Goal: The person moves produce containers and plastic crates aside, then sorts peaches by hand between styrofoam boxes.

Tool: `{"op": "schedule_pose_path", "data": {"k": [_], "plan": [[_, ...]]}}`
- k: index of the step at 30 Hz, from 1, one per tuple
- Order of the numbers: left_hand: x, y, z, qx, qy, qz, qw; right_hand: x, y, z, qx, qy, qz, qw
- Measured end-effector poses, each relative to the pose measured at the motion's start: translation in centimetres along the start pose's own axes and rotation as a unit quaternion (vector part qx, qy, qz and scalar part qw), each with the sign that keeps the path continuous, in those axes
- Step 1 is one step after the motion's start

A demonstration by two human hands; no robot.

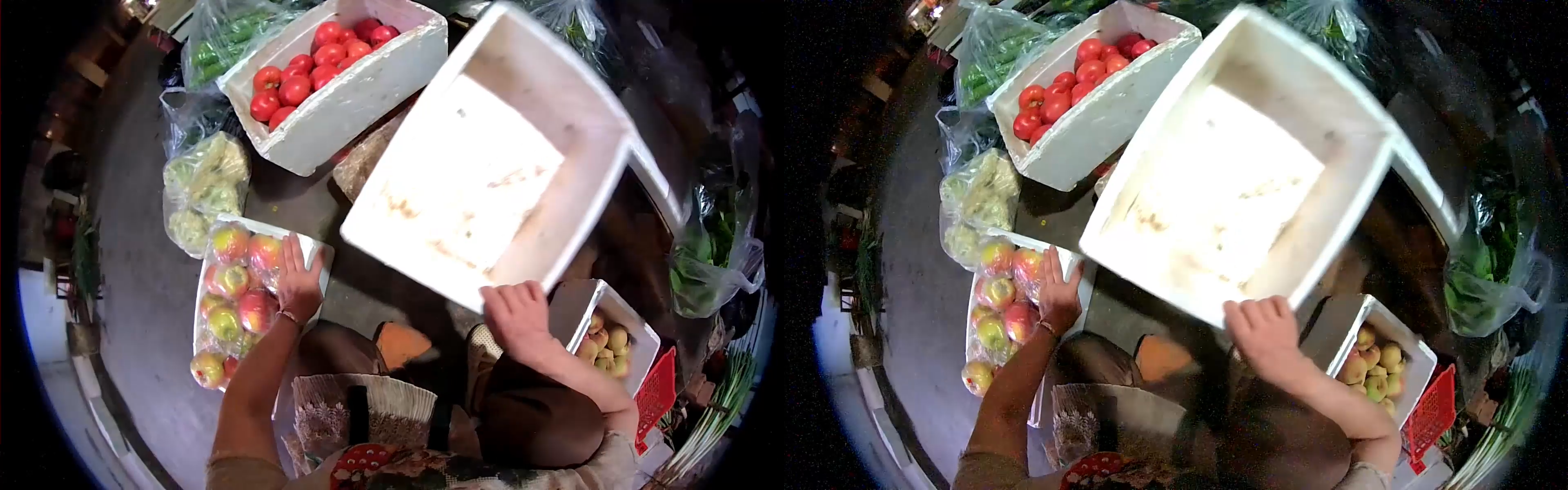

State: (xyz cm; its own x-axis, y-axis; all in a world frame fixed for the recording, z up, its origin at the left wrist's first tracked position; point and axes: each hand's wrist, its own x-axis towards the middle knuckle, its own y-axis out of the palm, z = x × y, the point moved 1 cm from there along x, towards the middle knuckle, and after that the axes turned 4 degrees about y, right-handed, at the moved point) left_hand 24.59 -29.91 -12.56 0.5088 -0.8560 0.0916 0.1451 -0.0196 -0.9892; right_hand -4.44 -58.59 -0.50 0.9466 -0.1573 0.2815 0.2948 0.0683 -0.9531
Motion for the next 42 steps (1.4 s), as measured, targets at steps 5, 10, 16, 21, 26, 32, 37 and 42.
{"op": "schedule_pose_path", "data": {"k": [5,10,16,21,26,32,37,42], "plan": [[-0.1,-0.3,-0.3,-0.019,-0.001,-0.012,1.000,4.1,3.5,1.8,0.061,-0.040,0.059,0.996],[0.1,-1.0,-0.3,-0.046,-0.014,0.029,0.998,9.9,2.5,3.5,0.058,-0.030,0.069,0.995],[0.0,-1.1,-0.4,-0.038,-0.023,0.035,0.998,15.9,6.7,5.9,0.115,0.011,0.135,0.984],[-0.1,-1.1,-0.1,-0.036,-0.022,0.046,0.998,16.5,7.3,5.7,0.128,0.015,0.144,0.981],[0.2,-0.8,-0.3,-0.004,-0.020,0.094,0.995,15.6,6.8,4.8,0.154,-0.021,0.152,0.976],[-0.1,0.2,-0.1,0.002,-0.009,0.061,0.998,14.4,5.8,-0.3,0.149,-0.035,-0.045,0.987],[-0.1,0.2,0.1,-0.013,-0.003,0.007,1.000,11.4,4.7,-11.2,0.163,0.213,-0.252,0.930],[0.9,-2.3,-1.6,-0.030,-0.048,0.090,0.994,7.8,11.1,-24.7,0.398,0.384,-0.285,0.783]]}}
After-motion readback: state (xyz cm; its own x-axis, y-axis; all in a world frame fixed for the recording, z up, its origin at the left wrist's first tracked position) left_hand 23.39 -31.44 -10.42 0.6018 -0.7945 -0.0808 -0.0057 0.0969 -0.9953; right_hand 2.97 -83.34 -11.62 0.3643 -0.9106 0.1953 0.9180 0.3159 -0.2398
